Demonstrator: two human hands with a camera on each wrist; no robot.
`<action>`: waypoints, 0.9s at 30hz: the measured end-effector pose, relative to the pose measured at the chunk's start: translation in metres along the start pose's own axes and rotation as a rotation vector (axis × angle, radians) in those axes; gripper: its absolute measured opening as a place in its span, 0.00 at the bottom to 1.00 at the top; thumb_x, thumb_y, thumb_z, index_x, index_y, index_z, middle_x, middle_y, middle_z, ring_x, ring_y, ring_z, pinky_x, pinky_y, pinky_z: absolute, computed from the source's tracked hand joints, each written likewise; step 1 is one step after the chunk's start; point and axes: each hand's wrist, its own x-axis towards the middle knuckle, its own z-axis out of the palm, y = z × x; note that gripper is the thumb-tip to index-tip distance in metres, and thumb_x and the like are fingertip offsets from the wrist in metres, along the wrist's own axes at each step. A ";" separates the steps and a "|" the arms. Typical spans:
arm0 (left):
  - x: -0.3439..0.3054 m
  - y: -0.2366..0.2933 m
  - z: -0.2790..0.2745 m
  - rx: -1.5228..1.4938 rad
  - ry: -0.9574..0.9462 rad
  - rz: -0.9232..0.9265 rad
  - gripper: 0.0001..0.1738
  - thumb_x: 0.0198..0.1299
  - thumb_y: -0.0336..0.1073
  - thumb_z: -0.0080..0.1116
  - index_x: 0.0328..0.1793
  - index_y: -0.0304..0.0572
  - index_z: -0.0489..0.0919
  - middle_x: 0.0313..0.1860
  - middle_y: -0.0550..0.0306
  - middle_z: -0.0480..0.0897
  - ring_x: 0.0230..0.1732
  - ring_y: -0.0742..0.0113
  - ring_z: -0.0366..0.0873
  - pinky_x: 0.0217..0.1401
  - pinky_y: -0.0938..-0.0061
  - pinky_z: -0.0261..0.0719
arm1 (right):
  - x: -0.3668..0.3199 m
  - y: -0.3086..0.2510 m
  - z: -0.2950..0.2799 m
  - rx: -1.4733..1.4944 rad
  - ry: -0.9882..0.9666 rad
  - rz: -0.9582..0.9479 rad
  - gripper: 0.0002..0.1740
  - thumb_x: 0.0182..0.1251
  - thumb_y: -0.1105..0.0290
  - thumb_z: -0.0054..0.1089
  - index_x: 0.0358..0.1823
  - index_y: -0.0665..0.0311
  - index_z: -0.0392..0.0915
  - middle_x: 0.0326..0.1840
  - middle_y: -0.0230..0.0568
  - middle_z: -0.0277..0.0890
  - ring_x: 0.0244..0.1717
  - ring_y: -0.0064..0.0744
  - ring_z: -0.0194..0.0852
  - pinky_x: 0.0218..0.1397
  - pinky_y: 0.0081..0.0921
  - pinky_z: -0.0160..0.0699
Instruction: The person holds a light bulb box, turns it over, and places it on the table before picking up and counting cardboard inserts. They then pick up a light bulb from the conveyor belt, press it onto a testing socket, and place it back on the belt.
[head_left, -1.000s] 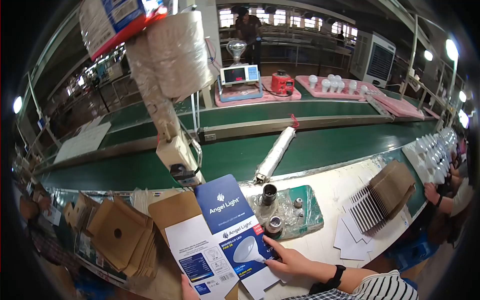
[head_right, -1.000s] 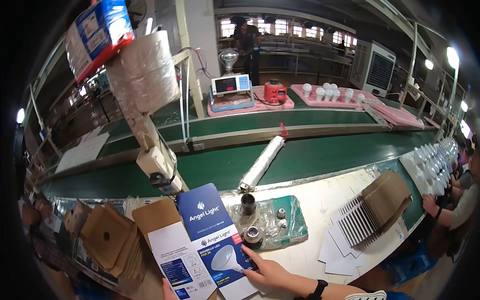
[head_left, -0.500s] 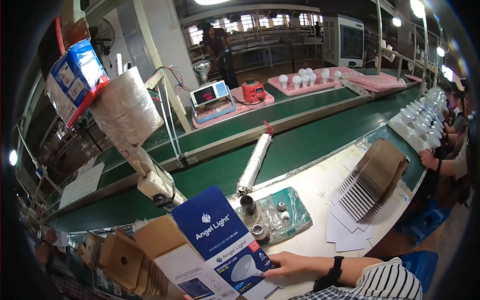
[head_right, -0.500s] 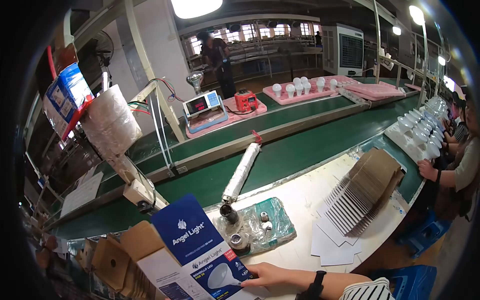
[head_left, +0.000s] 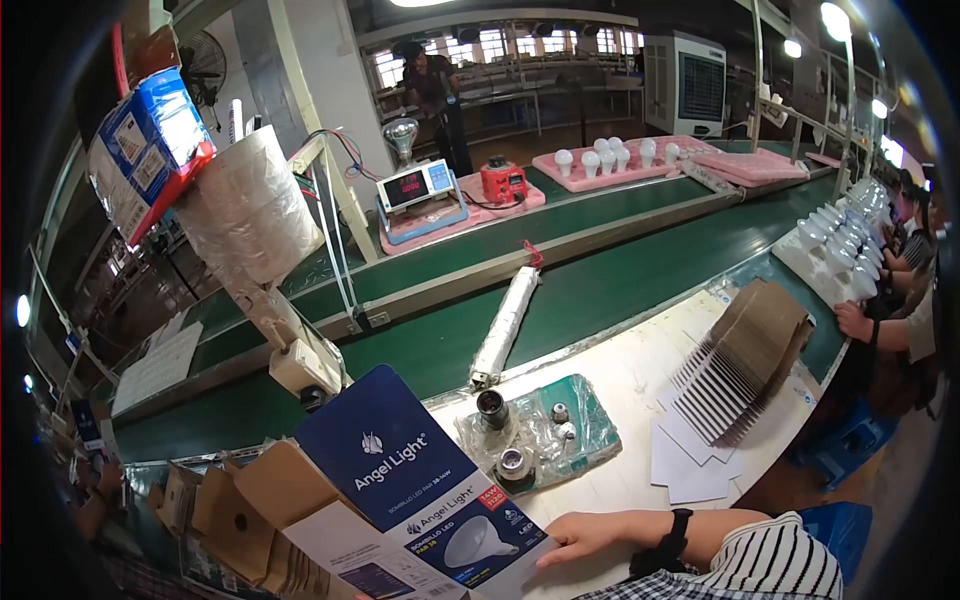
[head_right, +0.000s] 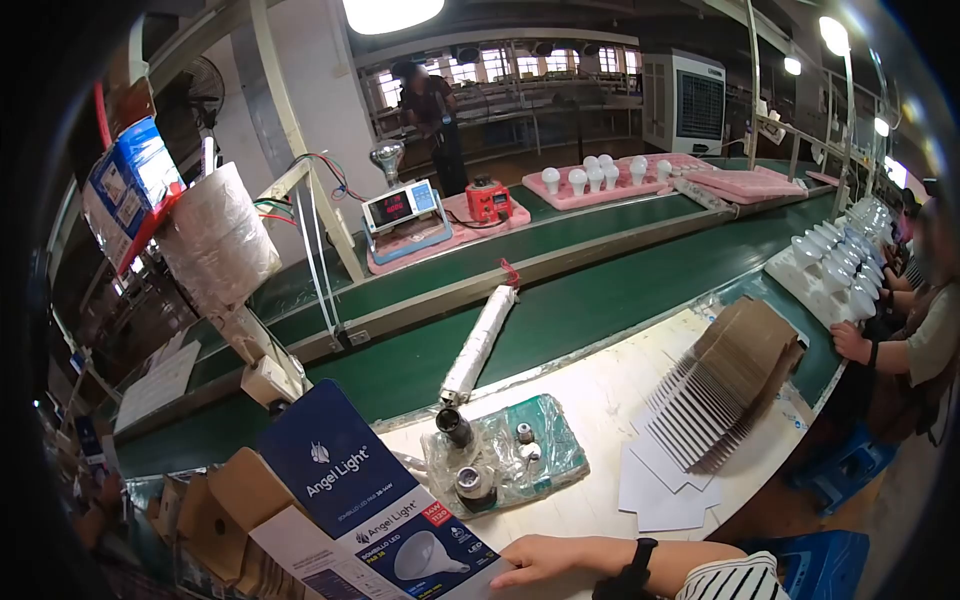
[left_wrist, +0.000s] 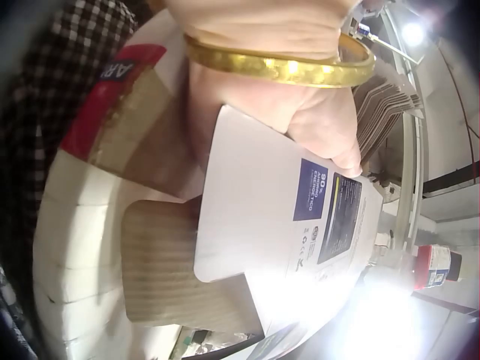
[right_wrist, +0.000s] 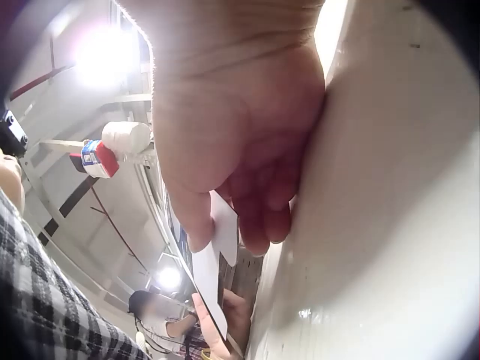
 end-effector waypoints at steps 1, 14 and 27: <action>0.000 -0.001 -0.002 0.008 -0.010 0.006 0.33 0.63 0.55 0.50 0.67 0.41 0.66 0.59 0.48 0.75 0.57 0.52 0.74 0.60 0.56 0.72 | -0.003 -0.004 0.002 0.177 0.047 -0.047 0.18 0.68 0.58 0.55 0.47 0.65 0.78 0.35 0.41 0.80 0.35 0.28 0.76 0.41 0.25 0.73; -0.008 -0.014 -0.021 0.042 -0.079 -0.007 0.37 0.57 0.53 0.60 0.68 0.41 0.64 0.61 0.44 0.74 0.58 0.51 0.74 0.60 0.54 0.72 | -0.083 -0.057 -0.129 0.435 1.152 0.081 0.14 0.69 0.66 0.51 0.47 0.70 0.75 0.41 0.38 0.79 0.36 0.26 0.77 0.40 0.23 0.76; -0.007 -0.013 -0.018 -0.027 -0.065 -0.039 0.34 0.62 0.50 0.55 0.70 0.42 0.63 0.61 0.45 0.74 0.58 0.51 0.74 0.59 0.56 0.72 | -0.071 -0.027 -0.273 0.057 1.470 0.254 0.13 0.70 0.64 0.45 0.45 0.68 0.69 0.29 0.36 0.75 0.18 0.21 0.70 0.19 0.17 0.66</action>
